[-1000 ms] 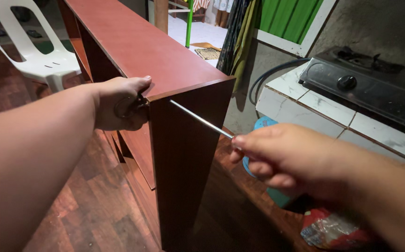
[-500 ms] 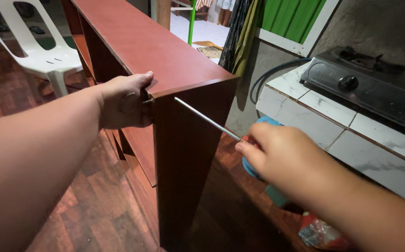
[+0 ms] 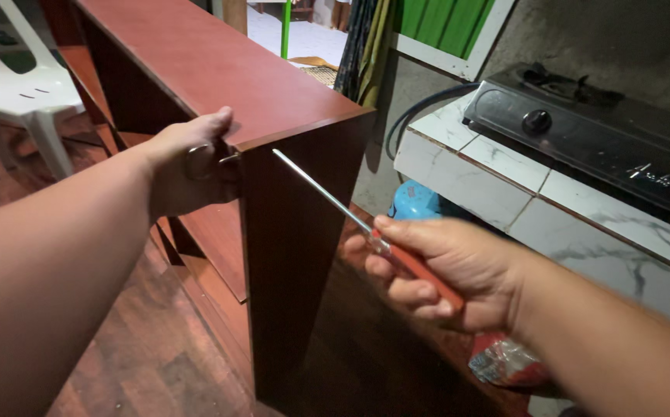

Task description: The person uses a screwdriver to tighten screws into a wooden shelf unit. They work on the side panel, securing a metal hook and then fastening multiple screws along the edge of the shelf.

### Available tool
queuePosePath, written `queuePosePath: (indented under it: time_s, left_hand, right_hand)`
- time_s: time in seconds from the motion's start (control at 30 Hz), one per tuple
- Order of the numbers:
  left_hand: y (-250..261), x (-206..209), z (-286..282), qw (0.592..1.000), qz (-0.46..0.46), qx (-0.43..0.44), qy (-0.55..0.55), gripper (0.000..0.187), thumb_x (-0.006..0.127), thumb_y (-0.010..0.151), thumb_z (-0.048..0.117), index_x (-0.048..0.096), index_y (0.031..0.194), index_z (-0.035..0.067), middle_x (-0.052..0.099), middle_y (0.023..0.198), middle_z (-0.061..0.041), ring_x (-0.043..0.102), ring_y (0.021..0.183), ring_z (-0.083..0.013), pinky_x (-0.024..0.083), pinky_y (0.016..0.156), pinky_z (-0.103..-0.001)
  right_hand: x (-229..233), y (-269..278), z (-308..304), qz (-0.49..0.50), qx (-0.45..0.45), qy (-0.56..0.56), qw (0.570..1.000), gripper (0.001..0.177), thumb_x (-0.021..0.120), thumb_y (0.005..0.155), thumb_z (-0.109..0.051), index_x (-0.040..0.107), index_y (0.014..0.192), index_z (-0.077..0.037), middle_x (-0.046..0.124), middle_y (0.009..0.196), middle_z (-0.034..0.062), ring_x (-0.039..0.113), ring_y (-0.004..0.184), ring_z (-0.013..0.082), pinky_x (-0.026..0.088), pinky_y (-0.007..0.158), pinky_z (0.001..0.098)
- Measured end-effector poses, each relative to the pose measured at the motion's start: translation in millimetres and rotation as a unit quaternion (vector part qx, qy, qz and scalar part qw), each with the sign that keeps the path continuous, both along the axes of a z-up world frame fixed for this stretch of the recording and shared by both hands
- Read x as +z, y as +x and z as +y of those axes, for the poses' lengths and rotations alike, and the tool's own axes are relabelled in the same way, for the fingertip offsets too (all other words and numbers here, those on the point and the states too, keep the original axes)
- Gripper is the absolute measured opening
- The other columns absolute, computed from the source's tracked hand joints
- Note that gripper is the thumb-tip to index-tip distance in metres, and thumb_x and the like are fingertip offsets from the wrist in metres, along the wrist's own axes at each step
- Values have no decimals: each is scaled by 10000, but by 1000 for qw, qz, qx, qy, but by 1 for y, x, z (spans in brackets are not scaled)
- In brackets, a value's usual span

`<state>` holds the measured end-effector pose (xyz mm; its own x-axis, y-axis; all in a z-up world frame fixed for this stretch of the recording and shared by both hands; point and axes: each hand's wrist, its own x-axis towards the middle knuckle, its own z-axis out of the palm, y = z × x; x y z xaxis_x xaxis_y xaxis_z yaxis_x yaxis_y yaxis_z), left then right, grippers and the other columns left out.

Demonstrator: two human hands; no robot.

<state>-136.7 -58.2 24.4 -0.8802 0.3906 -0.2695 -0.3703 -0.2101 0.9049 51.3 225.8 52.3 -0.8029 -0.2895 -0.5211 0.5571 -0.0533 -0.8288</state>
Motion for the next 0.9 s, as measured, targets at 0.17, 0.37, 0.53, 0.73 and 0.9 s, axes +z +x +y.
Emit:
queuePosePath:
  time_s: [0.17,0.37,0.53,0.73,0.9]
  left_hand:
    - [6,4,-3,999,0,23,-25,296,426,1023,486,545,1069,219,670,924,-33,631,797,-183,465,746,-387]
    - [4,-2,-10,1000,-5,16,23,294,486,1028,469,588,1089,200,692,966,-7,626,797,-153,514,808,-396]
    - [2,-6,-11,999,-1,-1,35,280,491,1029,479,590,1092,225,677,956,-2,622,807,-163,493,804,-384]
    - [4,-4,-9,1000,5,10,23,301,491,1032,482,604,1111,214,682,979,-11,619,839,-176,503,825,-401]
    - [11,0,-5,999,0,25,22,303,488,1026,474,587,1124,205,699,987,-19,663,864,-182,510,821,-401]
  right_hand:
    - [14,-8,-9,378,52,609,695,341,560,1018,-366,635,1173,-72,570,714,19,491,473,104,377,360,251]
    - [14,-14,-22,339,72,515,784,319,584,1032,-344,678,1155,-66,624,718,43,551,496,138,439,401,294]
    - [13,-14,-14,-32,63,-92,993,337,505,1061,-329,595,1232,-52,558,749,14,486,458,73,388,331,215]
    - [14,-5,-20,-13,29,-27,999,352,514,1015,-309,580,1233,-41,551,752,26,489,472,81,397,355,214]
    - [24,-1,-27,227,66,416,878,343,625,929,-258,706,1228,-109,714,824,88,643,602,180,552,584,354]
